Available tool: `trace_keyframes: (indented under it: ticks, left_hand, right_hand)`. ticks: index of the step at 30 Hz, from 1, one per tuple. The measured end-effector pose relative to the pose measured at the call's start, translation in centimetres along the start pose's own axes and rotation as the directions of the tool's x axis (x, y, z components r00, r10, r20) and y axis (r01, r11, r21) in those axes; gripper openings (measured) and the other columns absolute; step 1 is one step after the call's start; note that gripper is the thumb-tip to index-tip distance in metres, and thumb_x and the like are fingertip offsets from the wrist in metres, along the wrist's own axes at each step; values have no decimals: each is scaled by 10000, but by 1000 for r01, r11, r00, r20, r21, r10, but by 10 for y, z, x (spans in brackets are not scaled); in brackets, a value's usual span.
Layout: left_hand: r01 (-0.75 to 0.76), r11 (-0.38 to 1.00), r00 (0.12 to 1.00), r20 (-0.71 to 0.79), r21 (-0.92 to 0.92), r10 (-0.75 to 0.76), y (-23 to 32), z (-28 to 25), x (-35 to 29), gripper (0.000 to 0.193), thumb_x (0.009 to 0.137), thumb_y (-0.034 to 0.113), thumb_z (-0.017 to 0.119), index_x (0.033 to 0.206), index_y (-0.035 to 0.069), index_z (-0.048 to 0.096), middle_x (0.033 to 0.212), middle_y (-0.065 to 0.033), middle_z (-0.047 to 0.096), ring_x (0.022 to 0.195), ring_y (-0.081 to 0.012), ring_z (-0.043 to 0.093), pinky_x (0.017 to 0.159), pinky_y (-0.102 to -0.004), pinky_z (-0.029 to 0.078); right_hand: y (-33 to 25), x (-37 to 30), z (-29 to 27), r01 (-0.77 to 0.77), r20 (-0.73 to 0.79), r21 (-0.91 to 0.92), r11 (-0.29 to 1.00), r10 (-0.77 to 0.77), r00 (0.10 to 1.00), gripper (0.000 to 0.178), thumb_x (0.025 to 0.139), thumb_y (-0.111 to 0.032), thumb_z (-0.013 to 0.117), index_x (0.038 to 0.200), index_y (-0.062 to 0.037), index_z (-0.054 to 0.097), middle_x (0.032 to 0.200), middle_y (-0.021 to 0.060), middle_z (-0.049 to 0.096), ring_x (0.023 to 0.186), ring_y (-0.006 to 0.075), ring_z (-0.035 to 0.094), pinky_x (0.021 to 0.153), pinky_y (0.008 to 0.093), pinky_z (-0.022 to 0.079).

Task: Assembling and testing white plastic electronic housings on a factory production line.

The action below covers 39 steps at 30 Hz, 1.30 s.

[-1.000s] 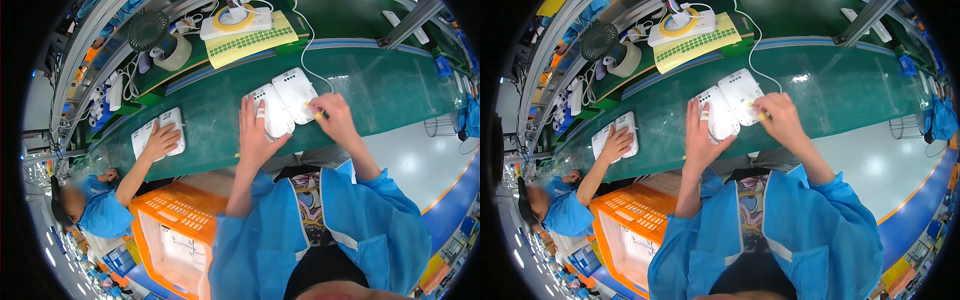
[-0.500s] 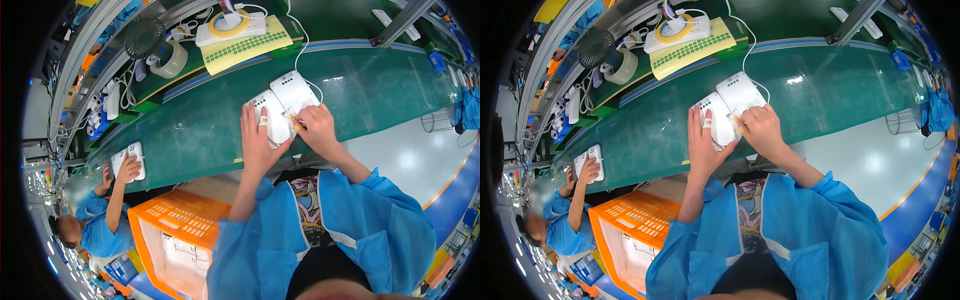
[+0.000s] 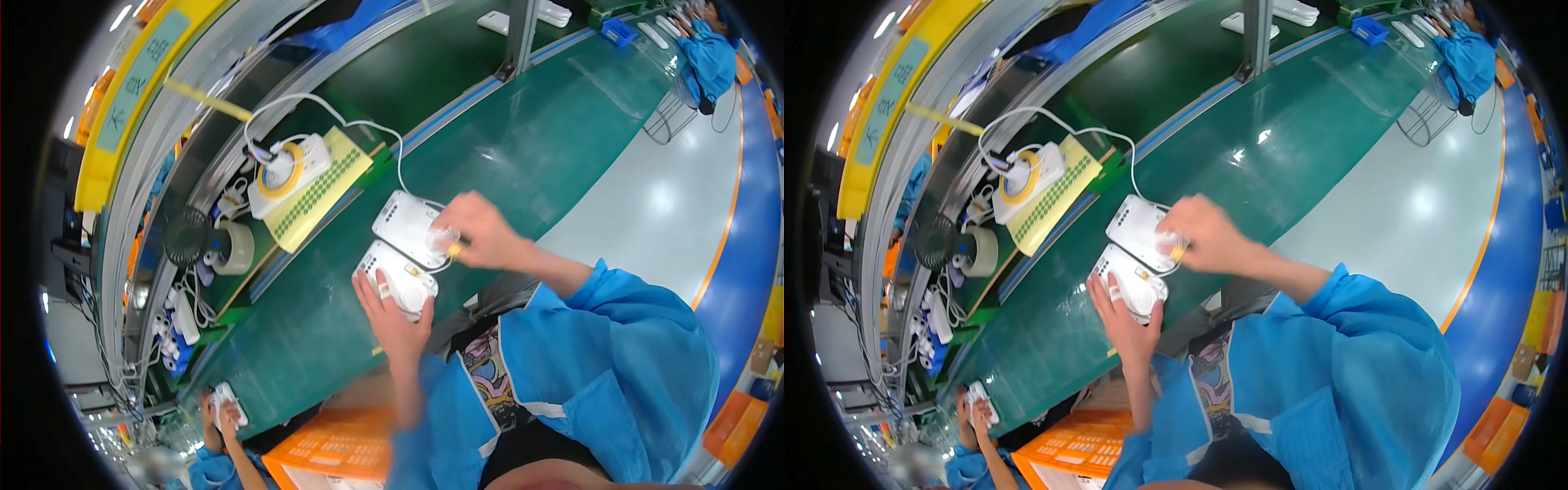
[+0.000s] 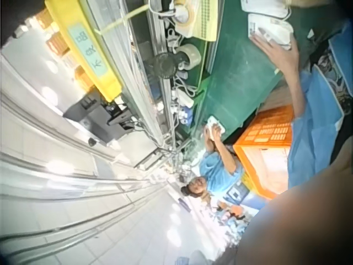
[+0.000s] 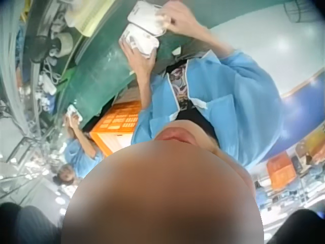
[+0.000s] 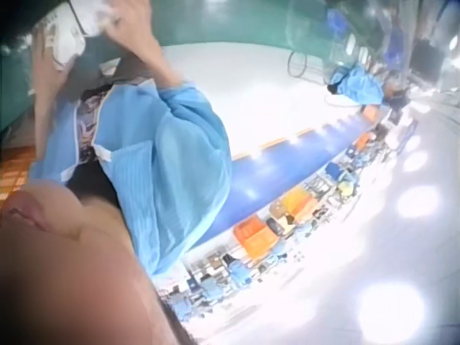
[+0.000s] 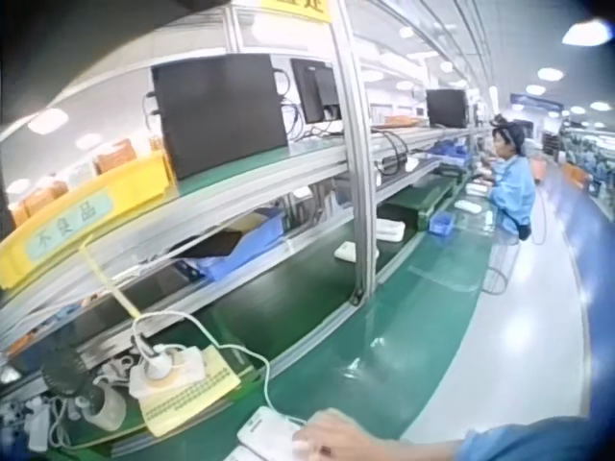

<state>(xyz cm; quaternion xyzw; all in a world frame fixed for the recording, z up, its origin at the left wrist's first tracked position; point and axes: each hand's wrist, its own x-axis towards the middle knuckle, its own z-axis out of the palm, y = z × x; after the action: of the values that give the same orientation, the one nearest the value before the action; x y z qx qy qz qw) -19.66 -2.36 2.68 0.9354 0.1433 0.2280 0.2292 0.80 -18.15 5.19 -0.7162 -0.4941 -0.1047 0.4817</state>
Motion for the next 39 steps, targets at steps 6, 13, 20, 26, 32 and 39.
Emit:
trace_keyframes:
  ticks: [6, 13, 20, 26, 32, 39]
  left_hand:
    - [-10, 999, 1000, 27, 50, 9, 5, -1, 1, 836, 843, 316, 762, 1537, -1, 419, 1640, -318, 255, 1510, -576, 213, 1192, -649, 274]
    - [-25, 994, 993, 116, 106, 13, 5, -4, 4, 730, 869, 282, 690, 1512, 12, 473, 1605, -283, 374, 1509, -525, 286, 1209, -689, 175]
    - [35, 992, 991, 124, 117, -50, 6, -11, 1, 722, 864, 280, 688, 1512, 32, 486, 1613, -267, 374, 1521, -515, 275, 1207, -696, 164]
    - [-1, 1000, 993, 115, 2, 1, 18, -1, 10, 724, 859, 280, 702, 1505, 31, 492, 1613, -253, 381, 1522, -503, 283, 1211, -687, 171]
    - [38, 997, 992, 120, 61, -45, 6, -7, 0, 732, 855, 284, 696, 1510, 35, 483, 1618, -249, 374, 1519, -505, 288, 1215, -682, 172]
    - [27, 998, 992, 124, 50, -33, 6, -13, 9, 740, 844, 273, 711, 1512, 49, 484, 1629, -226, 365, 1531, -480, 279, 1233, -648, 162]
  right_hand:
    - [167, 33, -135, -354, -527, 225, 908, 419, 739, 185, 1011, -120, 651, 1160, -15, 684, 970, 9, 669, 895, 90, 601, 807, 262, 507]
    - [384, 98, -202, -514, -579, -341, 787, 255, 774, 613, 822, -247, 812, 1376, -98, 598, 1248, 170, 647, 1179, 339, 623, 1013, 421, 517]
    - [425, 161, -170, -609, -212, -402, 684, 577, 789, 885, 724, -663, 843, 1334, -52, 647, 1400, 209, 614, 1298, 386, 583, 1080, 466, 483]
    - [456, 142, -244, -506, -317, -668, 545, 407, 857, 829, 735, -630, 841, 1302, -52, 666, 1235, 240, 692, 1176, 393, 658, 998, 483, 528]
    - [402, 76, -227, -468, -420, -677, 568, 224, 879, 757, 743, -508, 851, 1299, -22, 684, 1052, 240, 727, 1017, 410, 693, 905, 480, 555]
    - [244, -51, -260, -615, -484, -520, 593, 388, 784, 828, 753, -494, 873, 1391, -22, 634, 1317, 220, 634, 1218, 349, 614, 1046, 426, 483]
